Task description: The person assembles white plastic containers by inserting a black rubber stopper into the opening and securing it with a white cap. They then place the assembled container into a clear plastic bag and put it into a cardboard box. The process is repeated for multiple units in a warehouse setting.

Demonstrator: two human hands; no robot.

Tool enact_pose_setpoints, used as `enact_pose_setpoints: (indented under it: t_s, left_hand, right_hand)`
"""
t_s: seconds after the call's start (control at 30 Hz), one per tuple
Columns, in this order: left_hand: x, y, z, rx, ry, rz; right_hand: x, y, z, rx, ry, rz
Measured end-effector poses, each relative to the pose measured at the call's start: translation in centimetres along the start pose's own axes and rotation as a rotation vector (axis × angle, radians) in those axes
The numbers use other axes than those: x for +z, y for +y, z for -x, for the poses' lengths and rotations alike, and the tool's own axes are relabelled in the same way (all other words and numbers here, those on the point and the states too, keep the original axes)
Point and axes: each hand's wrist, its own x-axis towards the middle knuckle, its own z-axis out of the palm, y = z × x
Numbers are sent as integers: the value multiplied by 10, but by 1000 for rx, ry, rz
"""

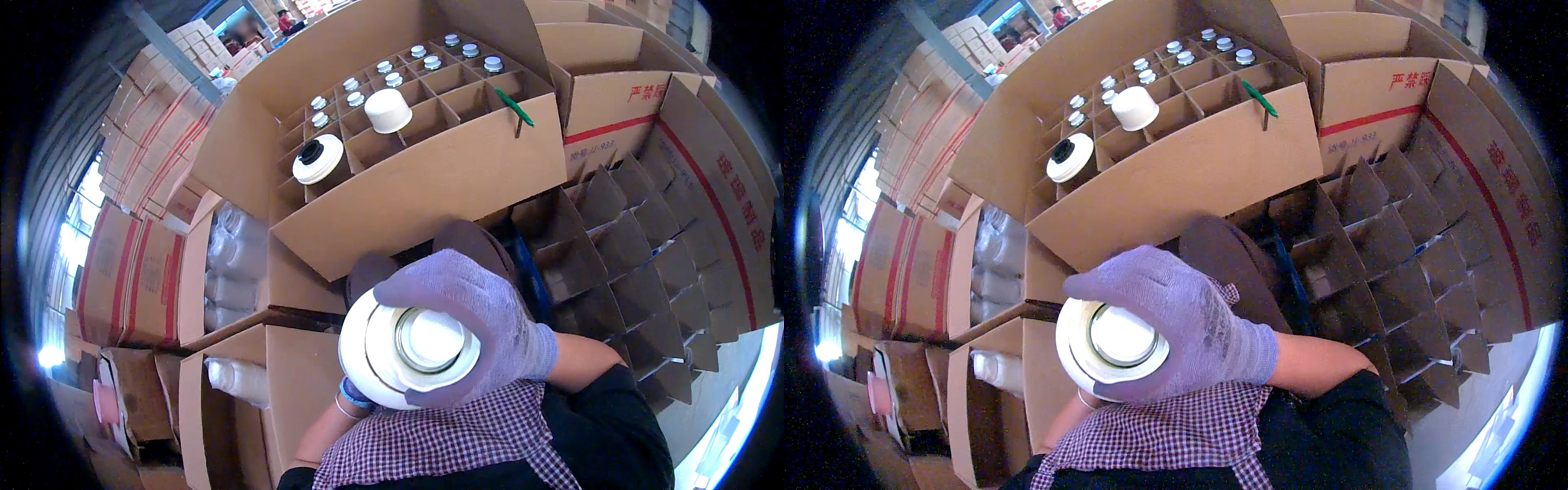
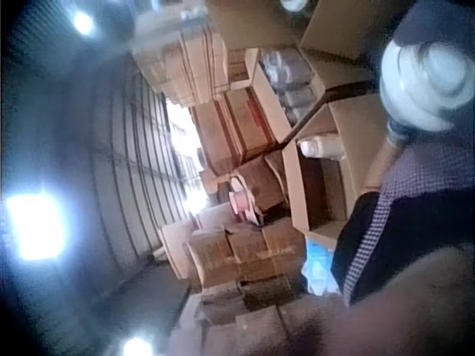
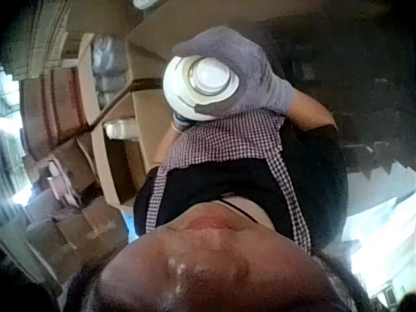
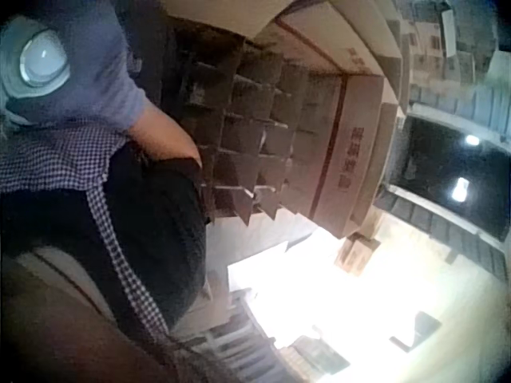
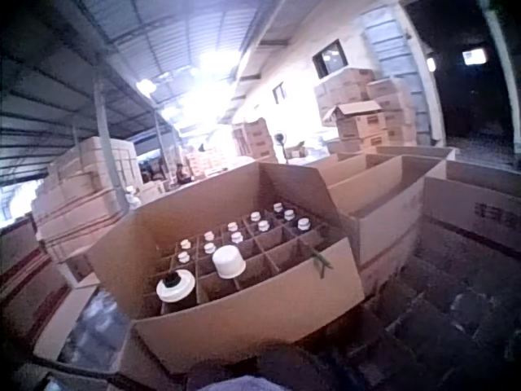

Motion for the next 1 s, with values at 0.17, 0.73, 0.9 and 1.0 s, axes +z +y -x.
enact_pose_setpoints:
  t_s: [0.17,0.73,0.9,1.0]
  left_hand:
    - [2,3,2,-1,7,-20]
    - [-32,25,6,143,118,-771]
    - [-60,1,29,-6,396,516]
    - [-84,-17,46,71,416,665]
  right_hand:
    - [10,0,2,-11,56,-39]
    - [16,32,-8,132,106,-93]
    - [25,71,-56,-50,-194,-217]
    - [34,143,-109,-196,-236,55]
